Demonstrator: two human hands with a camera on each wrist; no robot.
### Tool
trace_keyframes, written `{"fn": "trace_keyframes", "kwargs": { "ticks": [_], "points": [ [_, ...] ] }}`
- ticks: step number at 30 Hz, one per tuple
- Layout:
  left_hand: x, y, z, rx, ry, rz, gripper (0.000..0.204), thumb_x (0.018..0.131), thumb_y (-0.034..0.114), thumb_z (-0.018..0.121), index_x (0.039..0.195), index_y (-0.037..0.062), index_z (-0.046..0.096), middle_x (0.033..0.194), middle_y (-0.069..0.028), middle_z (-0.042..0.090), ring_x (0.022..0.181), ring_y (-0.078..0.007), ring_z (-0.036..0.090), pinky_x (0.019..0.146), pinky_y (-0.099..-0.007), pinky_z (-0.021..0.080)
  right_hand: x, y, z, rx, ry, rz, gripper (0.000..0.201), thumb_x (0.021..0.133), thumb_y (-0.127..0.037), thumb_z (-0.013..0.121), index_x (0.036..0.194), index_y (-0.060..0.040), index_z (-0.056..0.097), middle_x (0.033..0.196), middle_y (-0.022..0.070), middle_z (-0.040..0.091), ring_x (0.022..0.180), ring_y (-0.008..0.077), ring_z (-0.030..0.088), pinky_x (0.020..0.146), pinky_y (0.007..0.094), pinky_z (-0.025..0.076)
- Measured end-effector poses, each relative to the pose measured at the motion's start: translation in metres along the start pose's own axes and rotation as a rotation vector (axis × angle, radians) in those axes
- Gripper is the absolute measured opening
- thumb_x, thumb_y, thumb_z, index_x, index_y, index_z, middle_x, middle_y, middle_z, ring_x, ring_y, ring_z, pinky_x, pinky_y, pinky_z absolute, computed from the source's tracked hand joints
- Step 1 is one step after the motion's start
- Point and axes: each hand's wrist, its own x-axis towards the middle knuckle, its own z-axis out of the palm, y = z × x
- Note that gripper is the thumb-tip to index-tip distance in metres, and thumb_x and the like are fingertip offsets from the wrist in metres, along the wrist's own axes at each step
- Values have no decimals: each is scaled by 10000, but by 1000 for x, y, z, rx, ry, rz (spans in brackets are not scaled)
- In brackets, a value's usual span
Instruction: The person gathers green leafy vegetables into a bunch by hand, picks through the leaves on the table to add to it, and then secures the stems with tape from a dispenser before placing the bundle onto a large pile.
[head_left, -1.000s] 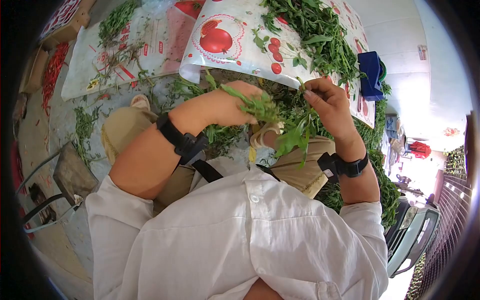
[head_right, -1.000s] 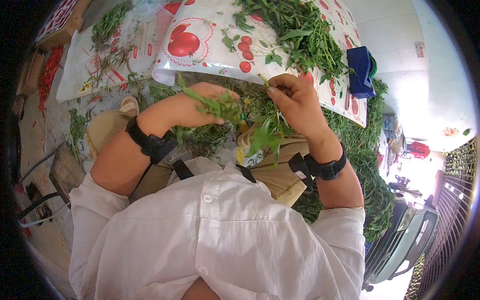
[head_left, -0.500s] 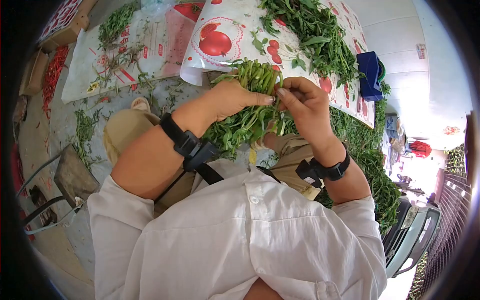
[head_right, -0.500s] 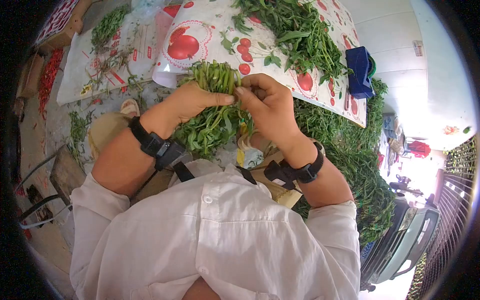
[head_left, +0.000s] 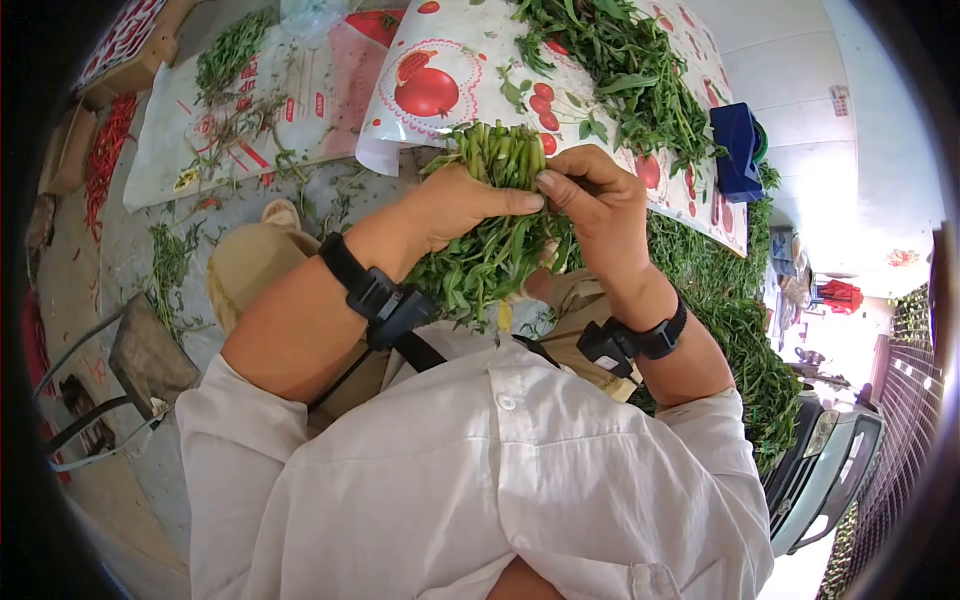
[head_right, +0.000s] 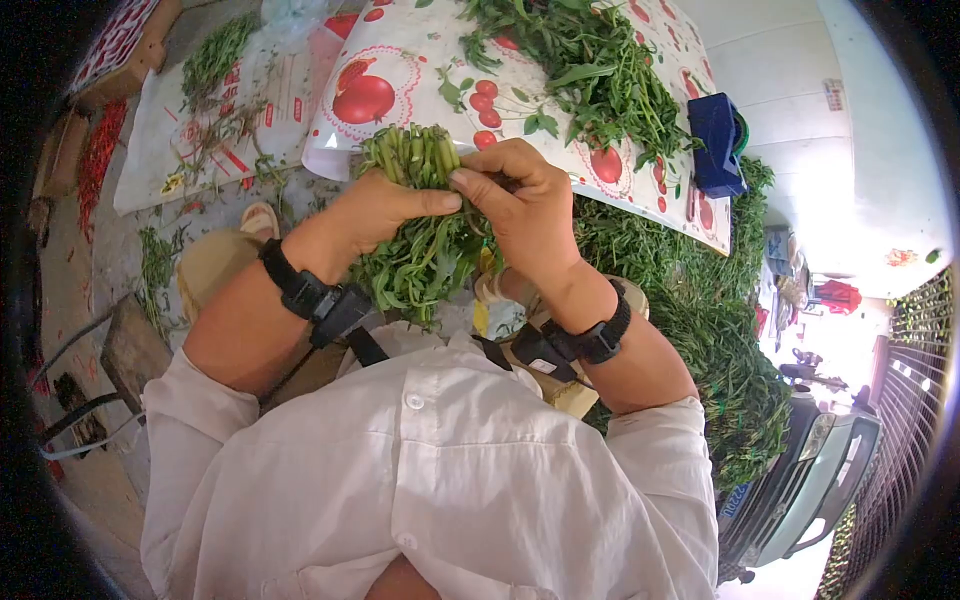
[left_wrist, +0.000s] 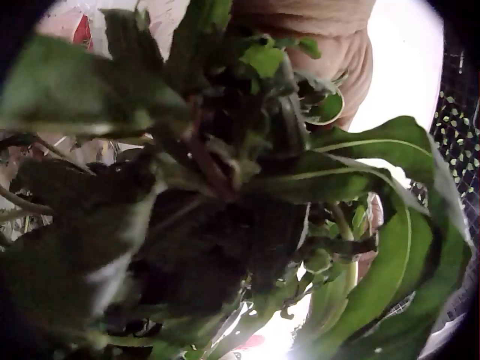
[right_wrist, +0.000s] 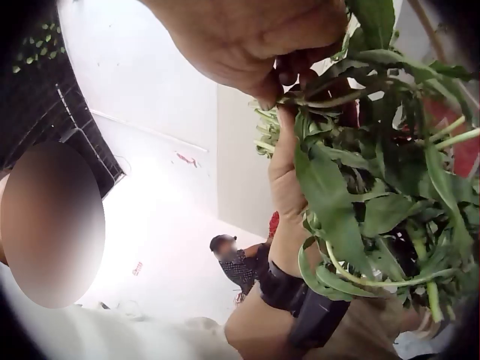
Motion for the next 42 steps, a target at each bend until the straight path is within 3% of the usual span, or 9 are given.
{"fn": "trace_keyframes", "kwargs": {
  "ticks": [4, 7, 10, 16, 19, 22, 28, 34, 42],
  "points": [
    [0, 0, -1, -95, -100, 28, 271, 756, 105, 685, 1007, 40, 608, 964, -45, 616, 815, -136, 592, 754, -271, 473, -1, -9, 3, 218, -33, 114, 124, 771, -41, 666, 874, -17, 601, 743, 32, 591, 585, 75, 516, 536, 207, 440],
    [-1, 2, -2, -121, -138, 10, 240, 760, 80, 673, 986, 32, 606, 946, -48, 617, 791, -145, 603, 749, -275, 481, 0, -8, 6, 284, -37, 60, 119, 773, -22, 656, 850, -26, 567, 707, 28, 573, 550, 61, 506, 497, 207, 441],
    [-6, 14, 6, -144, -188, -22, 263, 753, 70, 676, 1000, 23, 597, 935, -46, 618, 809, -139, 597, 747, -273, 485, -1, -5, 10, 253, -29, 49, 130, 764, 1, 652, 804, -34, 534, 684, 10, 546, 555, 52, 502, 483, 204, 434],
    [-3, 5, 0, -83, -127, 39, 266, 748, 64, 676, 999, 30, 592, 921, -32, 610, 828, -130, 582, 756, -274, 479, 1, -1, 16, 165, -11, -16, 160, 744, 11, 663, 784, -45, 518, 662, -4, 521, 533, 49, 489, 417, 189, 399],
    [-6, 11, 4, -49, -118, 70, 215, 779, 107, 655, 973, 32, 599, 871, -31, 618, 807, -129, 579, 743, -268, 470, 1, -9, 13, 215, -66, 111, 143, 762, 7, 648, 781, -35, 512, 683, 6, 532, 557, 54, 499, 440, 192, 409],
    [-2, 9, 0, -55, -227, 20, 168, 811, 165, 627, 918, 39, 600, 789, -34, 615, 762, -125, 567, 699, -265, 456, 2, -13, 11, 328, -117, 151, 107, 786, -1, 627, 798, -19, 522, 713, 13, 544, 588, 65, 510, 476, 196, 428],
    [2, 9, -1, 21, -243, 37, 161, 825, 212, 614, 834, 55, 581, 697, -26, 583, 671, -120, 539, 643, -258, 420, 3, -2, 6, 402, -61, 95, 98, 800, -14, 620, 860, 8, 546, 763, 24, 572, 631, 83, 534, 572, 216, 465],
    [2, 10, -2, 36, -240, 26, 173, 829, 226, 606, 849, 56, 582, 690, -27, 585, 680, -118, 541, 651, -259, 418, 0, -2, 10, 287, 54, 34, 134, 787, 0, 630, 897, 27, 558, 794, 45, 599, 659, 89, 549, 611, 217, 468],
    [3, 7, -3, -31, -211, -12, 227, 822, 202, 614, 969, 34, 576, 769, -57, 620, 751, -142, 584, 699, -274, 458, -1, -16, 13, 284, 75, 102, 91, 799, 11, 603, 872, 42, 557, 699, 61, 589, 498, 106, 534, 445, 227, 431]
  ]
}}
